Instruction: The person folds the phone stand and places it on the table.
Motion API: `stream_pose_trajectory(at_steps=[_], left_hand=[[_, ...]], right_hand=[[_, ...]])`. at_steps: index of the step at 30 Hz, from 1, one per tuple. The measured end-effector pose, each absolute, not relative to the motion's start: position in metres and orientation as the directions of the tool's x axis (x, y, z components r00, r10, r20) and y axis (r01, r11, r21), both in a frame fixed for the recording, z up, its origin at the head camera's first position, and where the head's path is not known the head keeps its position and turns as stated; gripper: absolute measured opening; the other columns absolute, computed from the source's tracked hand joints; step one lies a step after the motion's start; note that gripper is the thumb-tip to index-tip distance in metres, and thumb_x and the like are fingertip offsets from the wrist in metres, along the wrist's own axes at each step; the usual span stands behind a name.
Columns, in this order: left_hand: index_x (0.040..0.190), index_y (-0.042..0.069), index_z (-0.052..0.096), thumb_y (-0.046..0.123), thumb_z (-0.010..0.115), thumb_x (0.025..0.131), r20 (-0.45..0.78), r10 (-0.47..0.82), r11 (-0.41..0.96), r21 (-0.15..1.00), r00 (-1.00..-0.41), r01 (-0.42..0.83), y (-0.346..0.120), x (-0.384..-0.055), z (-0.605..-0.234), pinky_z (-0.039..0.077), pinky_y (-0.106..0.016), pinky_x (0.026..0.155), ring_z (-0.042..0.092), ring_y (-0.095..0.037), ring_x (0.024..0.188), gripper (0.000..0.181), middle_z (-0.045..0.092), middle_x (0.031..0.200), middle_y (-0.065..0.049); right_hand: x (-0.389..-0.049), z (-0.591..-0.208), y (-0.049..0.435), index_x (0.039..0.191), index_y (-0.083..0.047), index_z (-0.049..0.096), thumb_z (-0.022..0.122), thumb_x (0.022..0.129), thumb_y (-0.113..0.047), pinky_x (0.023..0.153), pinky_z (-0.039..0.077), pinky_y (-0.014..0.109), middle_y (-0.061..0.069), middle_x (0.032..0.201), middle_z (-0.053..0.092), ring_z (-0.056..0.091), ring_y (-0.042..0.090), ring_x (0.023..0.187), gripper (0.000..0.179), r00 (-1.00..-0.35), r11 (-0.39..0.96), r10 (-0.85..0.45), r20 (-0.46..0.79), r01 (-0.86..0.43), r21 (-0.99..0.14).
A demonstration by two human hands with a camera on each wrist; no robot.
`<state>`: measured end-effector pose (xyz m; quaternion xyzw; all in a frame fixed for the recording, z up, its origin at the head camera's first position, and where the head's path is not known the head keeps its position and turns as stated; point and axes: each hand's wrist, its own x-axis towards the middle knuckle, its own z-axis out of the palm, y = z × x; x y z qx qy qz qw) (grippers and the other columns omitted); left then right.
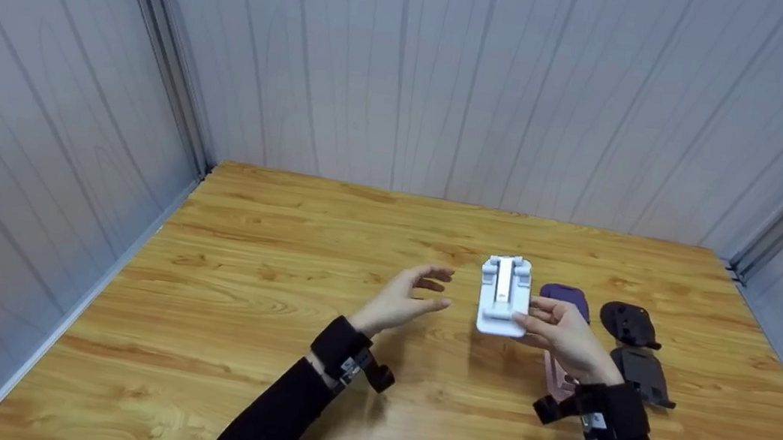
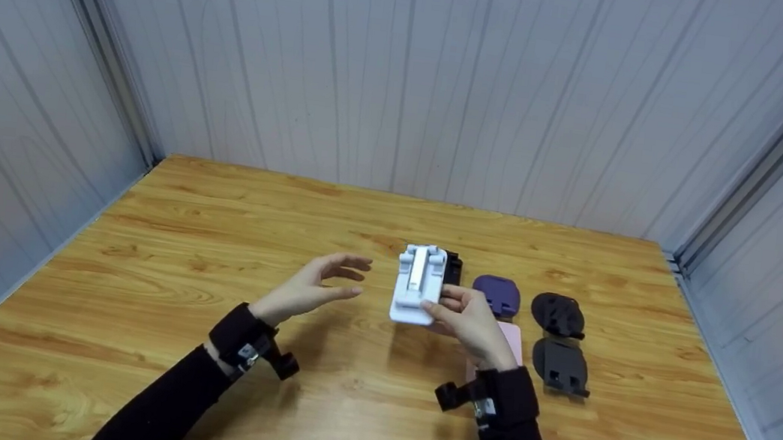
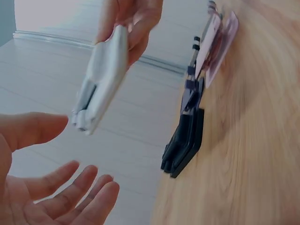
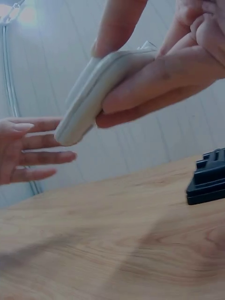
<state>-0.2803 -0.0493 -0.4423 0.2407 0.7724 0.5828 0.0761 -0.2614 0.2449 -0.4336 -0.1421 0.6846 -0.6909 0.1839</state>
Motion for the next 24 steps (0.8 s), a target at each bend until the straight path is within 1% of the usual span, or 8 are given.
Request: stream_pose_trajectory(at_steps=[3, 5, 7, 10, 14, 16, 21, 24], left_hand=[[0.149, -0.009, 0.051, 0.004, 0.068, 0.101, 0.157, 0.473, 0.255, 0.917, -0.867, 0.306, -0.052, -0.280, -0.440, 0.046, -0.056, 0.117, 0.051, -0.049, 0.139, 0.052, 0.053, 0.152, -0.028], [0.150, -0.007, 0.051, 0.004, 0.068, 0.101, 0.150, 0.470, 0.285, 0.907, -0.870, 0.310, -0.054, -0.279, -0.438, 0.044, -0.057, 0.119, 0.049, -0.047, 0.141, 0.052, 0.052, 0.154, -0.026], [0.149, -0.007, 0.052, 0.004, 0.068, 0.101, 0.153, 0.464, 0.302, 0.899, -0.872, 0.318, -0.055, -0.279, -0.437, 0.043, -0.056, 0.120, 0.049, -0.047, 0.141, 0.052, 0.052, 0.154, -0.025], [0.147, -0.005, 0.055, 0.004, 0.069, 0.101, 0.156, 0.457, 0.318, 0.891, -0.876, 0.325, -0.056, -0.279, -0.436, 0.044, -0.056, 0.119, 0.050, -0.046, 0.141, 0.049, 0.054, 0.153, -0.024], [0.145, -0.004, 0.058, 0.005, 0.070, 0.101, 0.151, 0.451, 0.330, 0.887, -0.880, 0.322, -0.057, -0.278, -0.434, 0.044, -0.057, 0.119, 0.051, -0.045, 0.140, 0.046, 0.055, 0.152, -0.023], [0.145, -0.004, 0.058, 0.006, 0.070, 0.101, 0.146, 0.448, 0.334, 0.888, -0.882, 0.316, -0.057, -0.278, -0.433, 0.043, -0.057, 0.119, 0.050, -0.044, 0.141, 0.046, 0.055, 0.152, -0.023], [0.145, -0.003, 0.058, 0.006, 0.069, 0.102, 0.129, 0.443, 0.343, 0.890, -0.887, 0.301, -0.057, -0.277, -0.432, 0.043, -0.055, 0.120, 0.050, -0.042, 0.142, 0.046, 0.054, 0.153, -0.023], [0.145, -0.002, 0.059, 0.006, 0.068, 0.102, 0.124, 0.445, 0.344, 0.890, -0.887, 0.298, -0.057, -0.277, -0.432, 0.043, -0.054, 0.121, 0.050, -0.042, 0.143, 0.045, 0.054, 0.153, -0.023]], right_hand=[[-0.259, -0.436, 0.248, 0.148, 0.027, 0.035, 0.060, 0.106, -0.001, 0.094, 0.062, 0.031, 0.008, 0.117, 0.077, 0.075, 0.010, 0.101, 0.056, -0.893, 0.082, -0.439, -0.098, 0.069, -0.994], [-0.257, -0.440, 0.250, 0.144, 0.027, 0.040, 0.061, 0.105, -0.001, 0.092, 0.063, 0.031, 0.010, 0.115, 0.078, 0.076, 0.008, 0.097, 0.053, -0.890, 0.147, -0.438, -0.125, 0.066, -0.987], [-0.256, -0.443, 0.252, 0.141, 0.027, 0.045, 0.061, 0.104, -0.002, 0.090, 0.064, 0.031, 0.011, 0.113, 0.078, 0.075, 0.007, 0.093, 0.050, -0.886, 0.208, -0.440, -0.144, 0.055, -0.977], [-0.253, -0.449, 0.256, 0.135, 0.026, 0.052, 0.062, 0.104, -0.004, 0.084, 0.064, 0.027, 0.009, 0.107, 0.079, 0.074, 0.004, 0.089, 0.044, -0.884, 0.279, -0.435, -0.169, 0.046, -0.959], [-0.252, -0.456, 0.258, 0.129, 0.026, 0.056, 0.062, 0.103, -0.003, 0.074, 0.063, 0.024, 0.010, 0.103, 0.080, 0.073, 0.004, 0.083, 0.040, -0.882, 0.305, -0.434, -0.184, 0.049, -0.951], [-0.251, -0.459, 0.260, 0.128, 0.027, 0.056, 0.061, 0.103, -0.002, 0.071, 0.063, 0.023, 0.012, 0.103, 0.080, 0.073, 0.004, 0.082, 0.039, -0.879, 0.316, -0.442, -0.179, 0.035, -0.948], [-0.250, -0.468, 0.259, 0.129, 0.031, 0.052, 0.058, 0.103, 0.001, 0.076, 0.065, 0.026, 0.025, 0.111, 0.077, 0.074, 0.005, 0.087, 0.040, -0.867, 0.288, -0.467, -0.172, 0.035, -0.957], [-0.248, -0.469, 0.257, 0.133, 0.033, 0.045, 0.057, 0.103, 0.003, 0.080, 0.065, 0.030, 0.033, 0.117, 0.073, 0.076, 0.009, 0.092, 0.044, -0.868, 0.249, -0.467, -0.171, 0.057, -0.967]])
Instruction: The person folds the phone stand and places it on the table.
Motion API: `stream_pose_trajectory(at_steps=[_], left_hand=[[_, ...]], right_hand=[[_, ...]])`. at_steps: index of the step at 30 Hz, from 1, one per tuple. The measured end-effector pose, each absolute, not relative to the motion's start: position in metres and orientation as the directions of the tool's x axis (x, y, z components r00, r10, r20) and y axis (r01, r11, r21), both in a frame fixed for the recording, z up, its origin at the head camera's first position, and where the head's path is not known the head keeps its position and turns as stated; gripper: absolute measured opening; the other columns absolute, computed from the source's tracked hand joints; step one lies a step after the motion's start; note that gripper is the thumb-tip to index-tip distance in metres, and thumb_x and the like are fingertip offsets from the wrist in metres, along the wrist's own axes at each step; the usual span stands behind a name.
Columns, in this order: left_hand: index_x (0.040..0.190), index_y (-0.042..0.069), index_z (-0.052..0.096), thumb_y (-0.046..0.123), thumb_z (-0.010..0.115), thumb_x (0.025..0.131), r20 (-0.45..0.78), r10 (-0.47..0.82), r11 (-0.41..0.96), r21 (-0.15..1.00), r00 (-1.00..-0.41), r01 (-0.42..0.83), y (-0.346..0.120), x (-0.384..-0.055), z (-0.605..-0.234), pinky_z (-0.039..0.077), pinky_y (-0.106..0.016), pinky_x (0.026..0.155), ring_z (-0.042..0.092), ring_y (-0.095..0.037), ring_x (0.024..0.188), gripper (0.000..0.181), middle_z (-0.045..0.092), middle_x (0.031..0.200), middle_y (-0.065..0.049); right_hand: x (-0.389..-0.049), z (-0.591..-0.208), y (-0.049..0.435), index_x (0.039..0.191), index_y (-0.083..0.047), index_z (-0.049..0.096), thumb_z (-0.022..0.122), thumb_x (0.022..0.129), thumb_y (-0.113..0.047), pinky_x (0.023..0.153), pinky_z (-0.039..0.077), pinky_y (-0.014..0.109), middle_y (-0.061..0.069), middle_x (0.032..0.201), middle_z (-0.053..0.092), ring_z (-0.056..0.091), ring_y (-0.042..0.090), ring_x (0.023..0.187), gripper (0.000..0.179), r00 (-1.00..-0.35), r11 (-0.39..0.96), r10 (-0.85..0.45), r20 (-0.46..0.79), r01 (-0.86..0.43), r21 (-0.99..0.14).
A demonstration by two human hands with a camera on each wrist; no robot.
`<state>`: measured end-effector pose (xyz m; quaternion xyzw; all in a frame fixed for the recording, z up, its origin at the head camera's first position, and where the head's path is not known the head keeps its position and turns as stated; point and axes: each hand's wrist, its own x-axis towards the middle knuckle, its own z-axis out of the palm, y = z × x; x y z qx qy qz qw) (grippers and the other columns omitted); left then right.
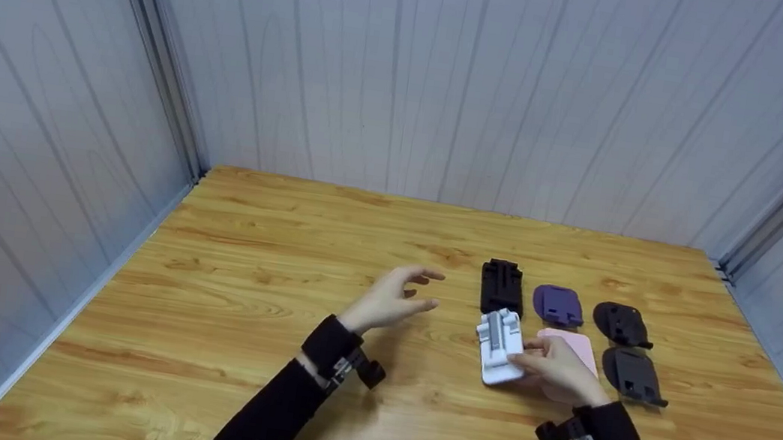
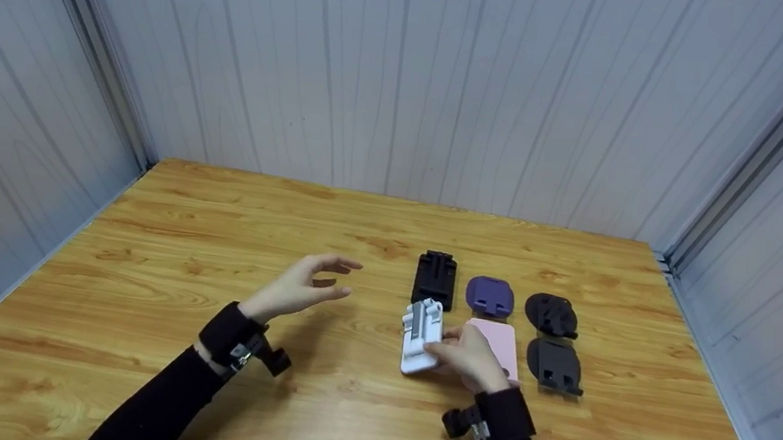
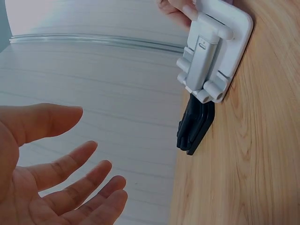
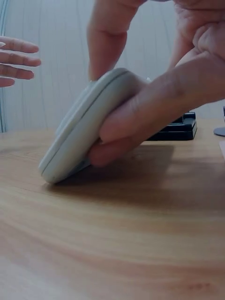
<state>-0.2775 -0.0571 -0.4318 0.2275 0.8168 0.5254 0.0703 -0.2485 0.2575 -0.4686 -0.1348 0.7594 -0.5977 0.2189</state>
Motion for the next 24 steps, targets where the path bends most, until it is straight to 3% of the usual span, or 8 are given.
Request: stream_pose_trajectory(at_steps=[4, 9, 11, 16, 19, 22, 24], left_hand=[[0.145, -0.001, 0.060, 0.007, 0.068, 0.103, 0.120, 0.451, 0.347, 0.890, -0.884, 0.298, -0.057, -0.278, -0.433, 0.043, -0.054, 0.121, 0.049, -0.042, 0.143, 0.043, 0.054, 0.153, -0.023], [0.143, -0.002, 0.060, 0.007, 0.068, 0.103, 0.116, 0.452, 0.350, 0.889, -0.885, 0.295, -0.057, -0.278, -0.435, 0.043, -0.055, 0.120, 0.050, -0.043, 0.143, 0.042, 0.055, 0.152, -0.023], [0.143, -0.002, 0.061, 0.007, 0.068, 0.103, 0.115, 0.451, 0.351, 0.889, -0.885, 0.295, -0.058, -0.278, -0.435, 0.044, -0.055, 0.120, 0.050, -0.043, 0.142, 0.042, 0.056, 0.151, -0.023], [0.142, -0.002, 0.061, 0.007, 0.069, 0.102, 0.118, 0.453, 0.358, 0.884, -0.884, 0.301, -0.057, -0.279, -0.436, 0.045, -0.055, 0.119, 0.051, -0.044, 0.141, 0.041, 0.057, 0.149, -0.023], [0.141, -0.001, 0.062, 0.007, 0.069, 0.102, 0.114, 0.451, 0.362, 0.883, -0.885, 0.298, -0.057, -0.279, -0.436, 0.045, -0.055, 0.119, 0.051, -0.044, 0.141, 0.041, 0.058, 0.149, -0.023], [0.141, -0.001, 0.062, 0.007, 0.069, 0.102, 0.108, 0.451, 0.366, 0.883, -0.886, 0.294, -0.056, -0.279, -0.436, 0.045, -0.054, 0.119, 0.051, -0.044, 0.141, 0.040, 0.058, 0.148, -0.022], [0.141, -0.001, 0.062, 0.007, 0.069, 0.102, 0.102, 0.454, 0.367, 0.884, -0.885, 0.290, -0.056, -0.279, -0.436, 0.044, -0.054, 0.120, 0.051, -0.043, 0.142, 0.040, 0.058, 0.149, -0.022]], right_hand=[[-0.244, -0.465, 0.254, 0.138, 0.035, 0.037, 0.058, 0.103, 0.004, 0.079, 0.065, 0.029, 0.038, 0.116, 0.071, 0.076, 0.013, 0.092, 0.051, -0.880, 0.284, -0.449, -0.154, 0.023, -0.959], [-0.240, -0.459, 0.251, 0.131, 0.032, 0.050, 0.069, 0.098, -0.002, 0.063, 0.057, 0.020, 0.033, 0.103, 0.075, 0.073, 0.013, 0.079, 0.051, -0.924, 0.528, -0.370, -0.097, -0.124, -0.840], [-0.240, -0.457, 0.250, 0.128, 0.029, 0.056, 0.074, 0.095, -0.004, 0.060, 0.053, 0.020, 0.034, 0.106, 0.075, 0.071, 0.013, 0.076, 0.050, -0.933, 0.600, -0.352, -0.073, -0.165, -0.783], [-0.239, -0.458, 0.250, 0.124, 0.027, 0.061, 0.079, 0.089, -0.004, 0.055, 0.043, 0.022, 0.017, 0.078, 0.071, 0.053, 0.010, 0.060, 0.050, -0.945, 0.695, -0.325, -0.038, -0.211, -0.687], [-0.237, -0.457, 0.247, 0.123, 0.027, 0.061, 0.077, 0.086, 0.001, 0.058, 0.045, 0.027, 0.010, 0.070, 0.068, 0.054, 0.014, 0.060, 0.048, -0.960, 0.745, -0.281, 0.006, -0.222, -0.629], [-0.236, -0.455, 0.242, 0.123, 0.026, 0.062, 0.076, 0.086, 0.004, 0.068, 0.060, 0.038, 0.024, 0.086, 0.075, 0.071, 0.028, 0.074, 0.045, -0.964, 0.764, -0.258, 0.058, -0.240, -0.599], [-0.234, -0.455, 0.236, 0.124, 0.023, 0.064, 0.079, 0.086, 0.005, 0.078, 0.063, 0.048, 0.031, 0.100, 0.075, 0.075, 0.037, 0.088, 0.045, -0.957, 0.768, -0.278, 0.083, -0.274, -0.579]])
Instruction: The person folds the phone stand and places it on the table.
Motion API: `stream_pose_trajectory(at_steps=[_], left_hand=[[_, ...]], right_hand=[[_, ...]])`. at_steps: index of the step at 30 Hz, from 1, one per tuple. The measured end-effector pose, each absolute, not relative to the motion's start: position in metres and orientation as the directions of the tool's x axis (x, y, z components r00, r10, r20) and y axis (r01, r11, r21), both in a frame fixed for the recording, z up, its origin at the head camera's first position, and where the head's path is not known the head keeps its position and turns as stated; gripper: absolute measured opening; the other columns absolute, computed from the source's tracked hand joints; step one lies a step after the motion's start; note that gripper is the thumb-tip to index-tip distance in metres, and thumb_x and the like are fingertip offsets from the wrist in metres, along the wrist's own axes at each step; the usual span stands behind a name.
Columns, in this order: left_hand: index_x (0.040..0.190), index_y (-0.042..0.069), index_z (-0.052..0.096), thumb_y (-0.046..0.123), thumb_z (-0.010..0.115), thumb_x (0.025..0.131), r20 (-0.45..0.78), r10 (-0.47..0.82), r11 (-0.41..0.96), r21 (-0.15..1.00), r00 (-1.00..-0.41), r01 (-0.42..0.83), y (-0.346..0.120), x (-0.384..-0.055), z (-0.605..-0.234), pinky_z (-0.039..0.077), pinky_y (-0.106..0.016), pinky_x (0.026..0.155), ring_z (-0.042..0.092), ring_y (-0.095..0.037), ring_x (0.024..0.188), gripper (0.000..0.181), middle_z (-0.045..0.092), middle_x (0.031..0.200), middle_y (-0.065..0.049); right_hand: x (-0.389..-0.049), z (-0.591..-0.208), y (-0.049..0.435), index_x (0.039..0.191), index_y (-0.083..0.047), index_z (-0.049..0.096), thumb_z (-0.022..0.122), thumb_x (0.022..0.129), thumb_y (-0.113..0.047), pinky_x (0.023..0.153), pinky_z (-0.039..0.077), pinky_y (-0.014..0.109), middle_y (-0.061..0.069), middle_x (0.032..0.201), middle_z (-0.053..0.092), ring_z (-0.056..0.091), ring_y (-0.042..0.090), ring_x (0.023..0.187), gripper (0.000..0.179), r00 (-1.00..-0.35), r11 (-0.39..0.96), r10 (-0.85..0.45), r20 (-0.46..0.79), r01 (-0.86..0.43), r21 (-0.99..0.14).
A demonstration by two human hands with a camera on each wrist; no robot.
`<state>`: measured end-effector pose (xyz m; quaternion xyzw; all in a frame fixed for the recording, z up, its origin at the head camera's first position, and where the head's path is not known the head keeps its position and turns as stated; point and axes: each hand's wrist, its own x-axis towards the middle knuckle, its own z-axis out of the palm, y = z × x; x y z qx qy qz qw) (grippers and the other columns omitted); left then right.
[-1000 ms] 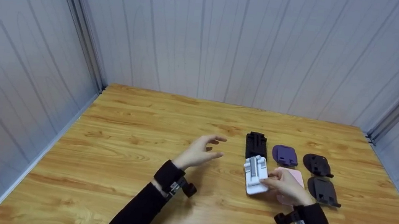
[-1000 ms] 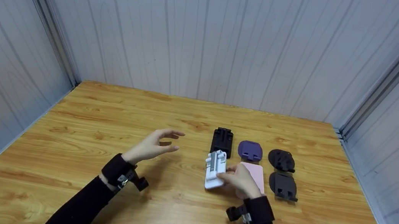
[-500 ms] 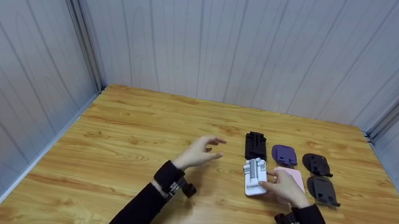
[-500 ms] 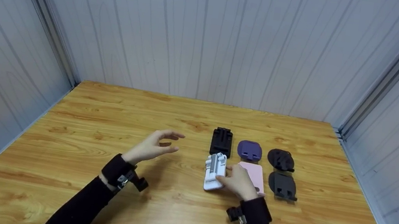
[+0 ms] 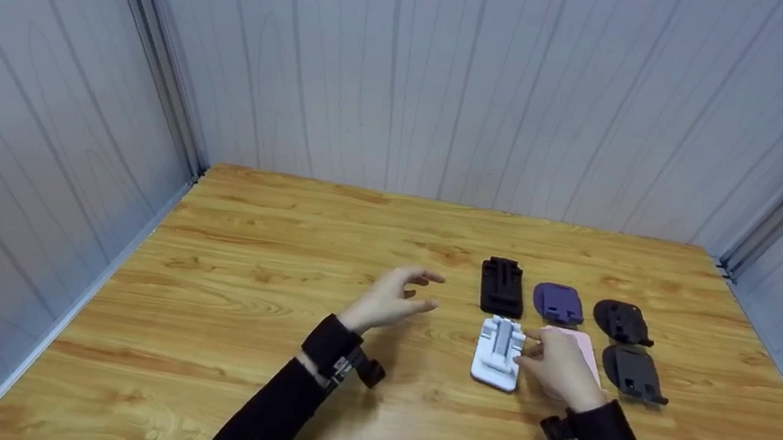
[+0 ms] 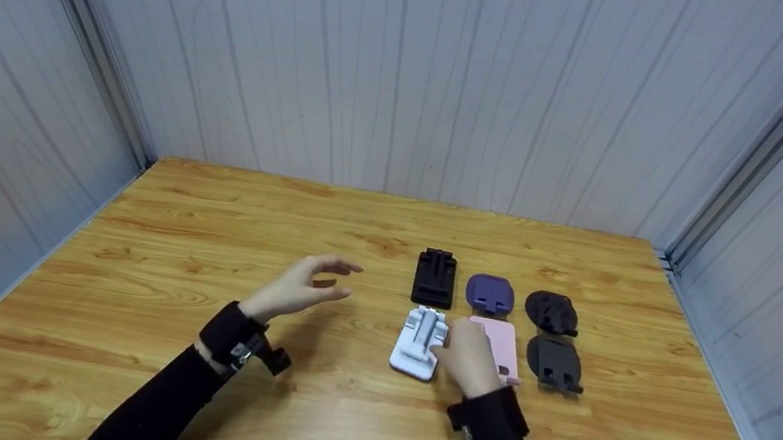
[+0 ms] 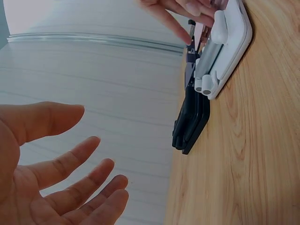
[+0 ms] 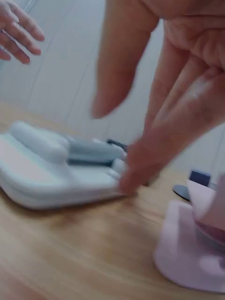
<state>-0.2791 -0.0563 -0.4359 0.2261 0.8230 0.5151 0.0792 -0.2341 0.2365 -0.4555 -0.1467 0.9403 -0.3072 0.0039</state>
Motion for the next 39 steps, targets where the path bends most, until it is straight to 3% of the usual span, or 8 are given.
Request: stream_pose_trajectory(at_steps=[4, 10, 21, 33, 39], left_hand=[[0.143, 0.000, 0.061, 0.007, 0.068, 0.103, 0.090, 0.460, 0.364, 0.888, -0.883, 0.280, -0.057, -0.279, -0.436, 0.043, -0.053, 0.121, 0.050, -0.042, 0.143, 0.041, 0.057, 0.150, -0.021], [0.142, -0.002, 0.061, 0.007, 0.068, 0.103, 0.104, 0.475, 0.341, 0.893, -0.874, 0.292, -0.056, -0.280, -0.438, 0.042, -0.055, 0.121, 0.049, -0.045, 0.143, 0.041, 0.057, 0.150, -0.022], [0.139, -0.003, 0.062, 0.006, 0.069, 0.102, 0.109, 0.476, 0.343, 0.891, -0.873, 0.298, -0.058, -0.279, -0.439, 0.044, -0.056, 0.120, 0.050, -0.048, 0.141, 0.040, 0.058, 0.148, -0.023], [0.142, -0.003, 0.061, 0.006, 0.067, 0.104, 0.102, 0.470, 0.360, 0.885, -0.876, 0.296, -0.063, -0.278, -0.437, 0.042, -0.055, 0.121, 0.049, -0.044, 0.143, 0.039, 0.058, 0.149, -0.022], [0.139, -0.004, 0.062, 0.005, 0.069, 0.101, 0.181, 0.456, 0.421, 0.819, -0.872, 0.390, -0.072, -0.271, -0.435, 0.043, -0.058, 0.120, 0.051, -0.045, 0.139, 0.039, 0.059, 0.147, -0.025]], right_hand=[[-0.232, -0.461, 0.223, 0.126, 0.014, 0.069, 0.086, 0.081, 0.003, 0.098, 0.056, 0.059, 0.033, 0.121, 0.071, 0.069, 0.048, 0.113, 0.049, -0.920, 0.778, -0.379, 0.099, -0.375, -0.505], [-0.230, -0.471, 0.210, 0.129, 0.010, 0.070, 0.089, 0.078, 0.004, 0.112, 0.046, 0.063, 0.036, 0.140, 0.061, 0.055, 0.053, 0.135, 0.054, -0.892, 0.796, -0.444, 0.087, -0.437, -0.419], [-0.233, -0.473, 0.215, 0.133, 0.011, 0.067, 0.086, 0.085, -0.001, 0.116, 0.042, 0.063, 0.033, 0.143, 0.061, 0.048, 0.054, 0.142, 0.053, -0.832, 0.781, -0.554, 0.016, -0.526, -0.337], [-0.237, -0.472, 0.220, 0.134, 0.011, 0.067, 0.088, 0.081, 0.003, 0.113, 0.044, 0.061, 0.031, 0.141, 0.063, 0.049, 0.054, 0.140, 0.057, -0.791, 0.750, -0.612, 0.010, -0.585, -0.308], [-0.236, -0.474, 0.220, 0.133, 0.011, 0.067, 0.086, 0.081, 0.005, 0.113, 0.045, 0.062, 0.032, 0.142, 0.062, 0.051, 0.053, 0.139, 0.056, -0.800, 0.751, -0.599, 0.033, -0.575, -0.325]])
